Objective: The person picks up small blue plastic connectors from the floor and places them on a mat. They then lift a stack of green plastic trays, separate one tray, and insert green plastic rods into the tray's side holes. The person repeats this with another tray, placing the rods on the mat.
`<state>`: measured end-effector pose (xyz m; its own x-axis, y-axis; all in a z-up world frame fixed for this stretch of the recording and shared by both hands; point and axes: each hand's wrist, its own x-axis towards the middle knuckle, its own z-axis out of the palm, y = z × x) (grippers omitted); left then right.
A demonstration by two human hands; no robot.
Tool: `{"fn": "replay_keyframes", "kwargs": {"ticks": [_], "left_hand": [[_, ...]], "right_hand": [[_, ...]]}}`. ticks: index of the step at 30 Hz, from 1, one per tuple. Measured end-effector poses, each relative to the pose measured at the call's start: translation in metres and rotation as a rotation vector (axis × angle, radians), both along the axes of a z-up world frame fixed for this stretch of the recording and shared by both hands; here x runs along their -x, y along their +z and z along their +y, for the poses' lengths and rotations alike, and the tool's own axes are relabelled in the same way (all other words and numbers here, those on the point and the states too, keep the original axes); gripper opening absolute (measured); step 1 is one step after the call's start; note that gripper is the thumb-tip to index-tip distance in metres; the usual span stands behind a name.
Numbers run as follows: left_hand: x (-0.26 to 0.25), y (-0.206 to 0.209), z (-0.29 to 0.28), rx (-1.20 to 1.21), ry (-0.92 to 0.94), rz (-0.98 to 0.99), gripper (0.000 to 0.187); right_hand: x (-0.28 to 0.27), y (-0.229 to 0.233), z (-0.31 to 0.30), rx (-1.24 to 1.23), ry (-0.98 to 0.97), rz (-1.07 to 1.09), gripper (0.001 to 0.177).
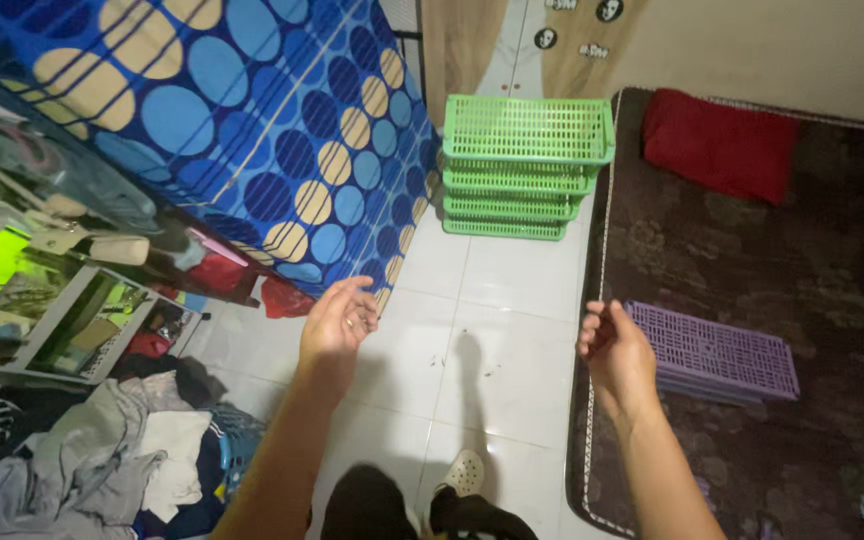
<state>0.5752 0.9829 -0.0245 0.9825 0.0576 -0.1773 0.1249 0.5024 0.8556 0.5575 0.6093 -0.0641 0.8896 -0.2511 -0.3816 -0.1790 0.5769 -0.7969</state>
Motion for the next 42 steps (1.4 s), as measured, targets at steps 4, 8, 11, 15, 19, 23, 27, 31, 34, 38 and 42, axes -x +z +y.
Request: {"fn": "replay_keyframes", "kwargs": {"ticks": [4, 8, 11, 15, 19, 23, 27, 31, 34, 38, 42], "left_hand": [[-0.04, -0.012, -0.003, 0.01, -0.001, 0.11, 0.028], [-0.086, -0.037, -0.011, -0.042, -0.022, 0.26, 0.023], [-0.135, -0.056, -0.012, -0.049, -0.077, 0.268, 0.024], [-0.211, -0.076, -0.009, -0.019, -0.126, 0.289, 0.022], [-0.287, -0.092, -0.012, -0.065, -0.163, 0.303, 0.022], [-0.353, -0.105, -0.013, -0.103, -0.214, 0.295, 0.024], [-0.417, -0.132, -0.027, -0.178, -0.183, 0.284, 0.023], [-0.479, -0.188, -0.045, -0.272, -0.13, 0.244, 0.022], [-0.519, -0.252, -0.052, -0.326, -0.114, 0.274, 0.023], [-0.568, -0.353, -0.067, -0.407, -0.107, 0.267, 0.024], [-0.597, -0.427, -0.077, -0.579, -0.017, 0.29, 0.032]], "right_hand": [[-0.033, 0.002, 0.002, -0.006, -0.014, -0.037, 0.03], [-0.056, -0.014, 0.0, 0.012, -0.12, 0.05, 0.028], [-0.074, -0.028, -0.002, 0.008, -0.181, 0.095, 0.027], [-0.11, -0.031, 0.004, 0.056, -0.236, 0.193, 0.027], [-0.162, -0.034, 0.012, 0.072, -0.282, 0.168, 0.024], [-0.218, -0.051, 0.018, 0.082, -0.281, 0.161, 0.024], [-0.28, -0.089, -0.006, 0.155, -0.244, 0.16, 0.021], [-0.363, -0.159, -0.055, 0.272, -0.224, 0.149, 0.02], [-0.424, -0.228, -0.102, 0.416, -0.219, 0.192, 0.023], [-0.489, -0.308, -0.167, 0.604, -0.217, 0.251, 0.022], [-0.541, -0.349, -0.209, 0.89, -0.103, 0.345, 0.034]]}}
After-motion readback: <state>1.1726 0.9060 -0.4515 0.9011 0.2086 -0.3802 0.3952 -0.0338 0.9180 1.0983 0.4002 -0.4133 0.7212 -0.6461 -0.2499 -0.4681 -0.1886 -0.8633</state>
